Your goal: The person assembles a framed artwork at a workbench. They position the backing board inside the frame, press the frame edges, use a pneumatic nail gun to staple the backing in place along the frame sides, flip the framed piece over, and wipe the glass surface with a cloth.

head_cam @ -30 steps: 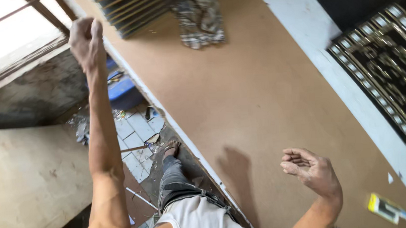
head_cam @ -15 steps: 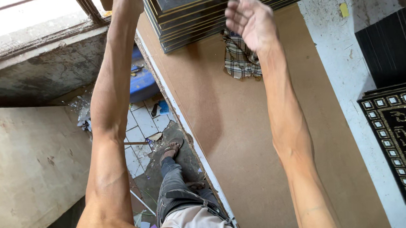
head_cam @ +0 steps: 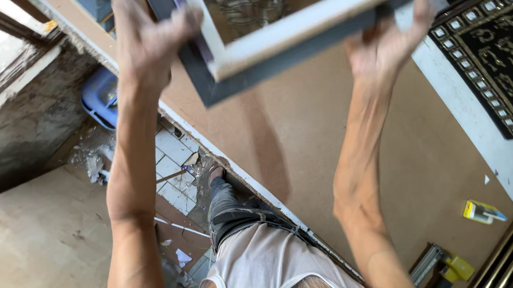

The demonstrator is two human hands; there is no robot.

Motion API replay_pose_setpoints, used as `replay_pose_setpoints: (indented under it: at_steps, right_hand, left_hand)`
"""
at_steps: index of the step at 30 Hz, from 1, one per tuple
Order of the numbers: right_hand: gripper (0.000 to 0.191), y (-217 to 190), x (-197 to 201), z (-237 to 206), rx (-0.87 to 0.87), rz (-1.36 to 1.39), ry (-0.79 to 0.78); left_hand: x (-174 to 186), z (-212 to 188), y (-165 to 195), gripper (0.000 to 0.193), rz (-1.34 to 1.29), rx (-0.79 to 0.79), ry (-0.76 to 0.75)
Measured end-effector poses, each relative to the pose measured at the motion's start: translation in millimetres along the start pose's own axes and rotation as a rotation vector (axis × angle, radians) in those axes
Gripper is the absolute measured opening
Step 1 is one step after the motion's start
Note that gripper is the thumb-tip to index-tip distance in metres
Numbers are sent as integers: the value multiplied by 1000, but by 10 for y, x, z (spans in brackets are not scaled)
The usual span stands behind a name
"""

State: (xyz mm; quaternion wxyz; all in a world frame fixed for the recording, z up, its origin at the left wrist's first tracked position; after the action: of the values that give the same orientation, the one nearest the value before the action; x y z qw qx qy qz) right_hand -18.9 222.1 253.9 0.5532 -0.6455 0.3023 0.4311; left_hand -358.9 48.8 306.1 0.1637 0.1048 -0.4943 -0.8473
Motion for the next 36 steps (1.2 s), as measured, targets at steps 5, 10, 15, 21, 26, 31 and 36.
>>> replay_pose_setpoints:
  at_steps: [5, 10, 15, 21, 26, 31, 36]
  right_hand:
    - [71, -1458, 1928, -1709, 421, 156, 325]
    - [59, -1553, 3022, -3648, 559, 268, 513]
    - [57, -878, 3430, -4754, 694, 440, 709]
    - [46, -576, 3369, -5052, 563, 409, 797]
    - [48, -265, 2855, -5346, -183, -129, 957]
    - [45, -627, 2239, -5194, -31, -668, 747]
    - [85, -830, 1672, -4075, 81, -645, 429]
  left_hand:
    - [-1119, -1043, -777, 99, -157, 397, -468]
    - [-2168, -1608, -1558, 102, 51, 703, -833]
    - [-2725, -1952, -1841, 88, -138, 728, -1095]
    - [-2581, -1289, -1996, 60, 846, -1, -1005]
    - [-2299, -386, -2093, 43, 1455, -631, -283]
    - [-2148, -167, -2340, 13, 1165, -207, -298]
    - [-2150, -1009, -610, 7, 868, -576, -89]
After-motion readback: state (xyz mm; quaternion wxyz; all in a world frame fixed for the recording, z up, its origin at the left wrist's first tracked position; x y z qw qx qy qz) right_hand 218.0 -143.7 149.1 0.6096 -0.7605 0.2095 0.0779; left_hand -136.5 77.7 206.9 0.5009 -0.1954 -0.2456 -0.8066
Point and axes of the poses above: each hand's wrist, its own z-axis towards the middle knuckle, its own x-axis out of the back of the hand, y = z × x, the point moved 7 cm from there along z, towards the middle knuckle, and after that the axes turned 12 degrees about z, right-handed, at the moved point
